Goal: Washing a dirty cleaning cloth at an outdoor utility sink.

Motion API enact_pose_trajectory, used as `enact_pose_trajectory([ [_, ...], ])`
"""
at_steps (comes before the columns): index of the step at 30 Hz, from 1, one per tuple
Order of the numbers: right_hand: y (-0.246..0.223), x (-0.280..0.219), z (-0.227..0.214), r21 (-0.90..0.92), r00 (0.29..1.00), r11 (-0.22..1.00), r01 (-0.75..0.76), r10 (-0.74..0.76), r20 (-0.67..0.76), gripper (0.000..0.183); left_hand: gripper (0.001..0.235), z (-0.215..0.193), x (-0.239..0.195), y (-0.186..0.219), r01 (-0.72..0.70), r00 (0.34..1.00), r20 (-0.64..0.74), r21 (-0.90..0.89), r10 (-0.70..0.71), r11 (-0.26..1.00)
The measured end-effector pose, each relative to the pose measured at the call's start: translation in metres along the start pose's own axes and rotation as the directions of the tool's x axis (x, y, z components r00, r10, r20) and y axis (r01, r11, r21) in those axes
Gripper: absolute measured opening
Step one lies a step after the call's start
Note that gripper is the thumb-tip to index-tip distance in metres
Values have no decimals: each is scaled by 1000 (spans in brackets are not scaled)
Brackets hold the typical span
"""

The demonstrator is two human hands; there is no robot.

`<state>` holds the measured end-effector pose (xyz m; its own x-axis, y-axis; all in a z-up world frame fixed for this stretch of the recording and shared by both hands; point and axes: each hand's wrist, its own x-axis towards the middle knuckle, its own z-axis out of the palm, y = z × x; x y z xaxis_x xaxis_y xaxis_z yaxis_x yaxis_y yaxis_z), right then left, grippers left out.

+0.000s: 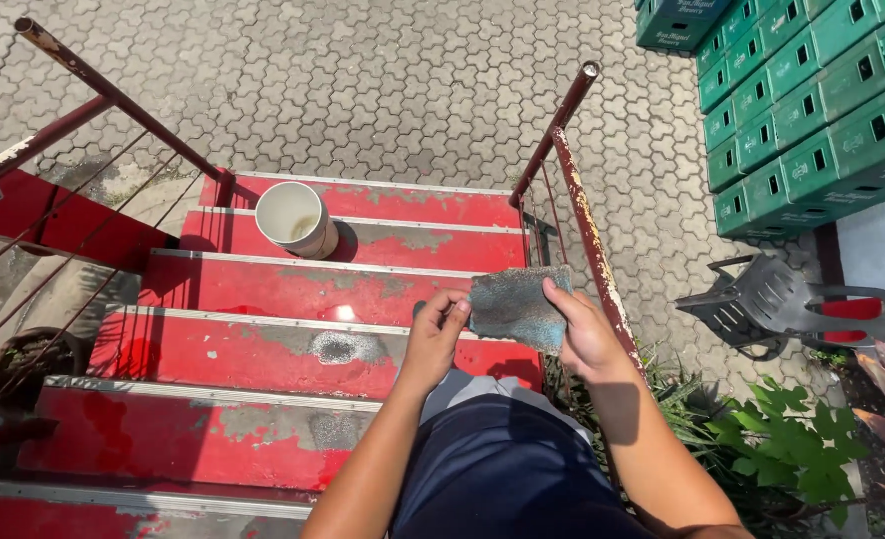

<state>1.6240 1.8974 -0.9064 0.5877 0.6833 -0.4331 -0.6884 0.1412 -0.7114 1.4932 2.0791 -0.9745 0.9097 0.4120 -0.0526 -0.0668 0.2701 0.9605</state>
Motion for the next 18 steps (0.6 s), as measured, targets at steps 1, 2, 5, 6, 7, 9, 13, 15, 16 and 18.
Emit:
enact_pose_trajectory([
  [1,0,15,-2,-2,1000,1000,-7,7,10,45,16,-5,11,-5,-3,1000,-12,3,3,1000],
  [2,1,32,-5,25,999,999,23,-24,31,44,15,-10,23,-12,-21,1000,-20,-1,21,1000],
  [5,3,89,-5,62,996,998,31,-37,83,42,15,-41,65,-23,-50,999,-10,36,50,998],
  [6,6,105,-5,70,994,997,21,-29,104,42,15,-53,76,-26,-61,998,23,69,59,996],
  [7,11,126,-8,69,993,998,4,-12,116,42,15,-63,89,-35,-56,998,3,74,56,996],
  [9,11,176,-10,74,982,997,-2,-12,186,45,13,-84,128,-44,-135,991,8,13,135,991],
  [13,28,237,-20,129,988,991,-37,17,156,45,15,-103,159,-86,-95,990,-103,51,100,994],
  [15,20,260,-21,120,971,984,-130,102,214,45,16,-107,178,-94,-40,992,-122,-41,35,998],
  [16,14,267,-16,119,971,984,-129,101,215,45,16,-108,181,-93,-42,992,-123,-41,37,998],
  [18,1,282,-9,54,963,978,-203,189,191,48,24,-108,192,-93,14,989,-147,-94,-27,995],
])
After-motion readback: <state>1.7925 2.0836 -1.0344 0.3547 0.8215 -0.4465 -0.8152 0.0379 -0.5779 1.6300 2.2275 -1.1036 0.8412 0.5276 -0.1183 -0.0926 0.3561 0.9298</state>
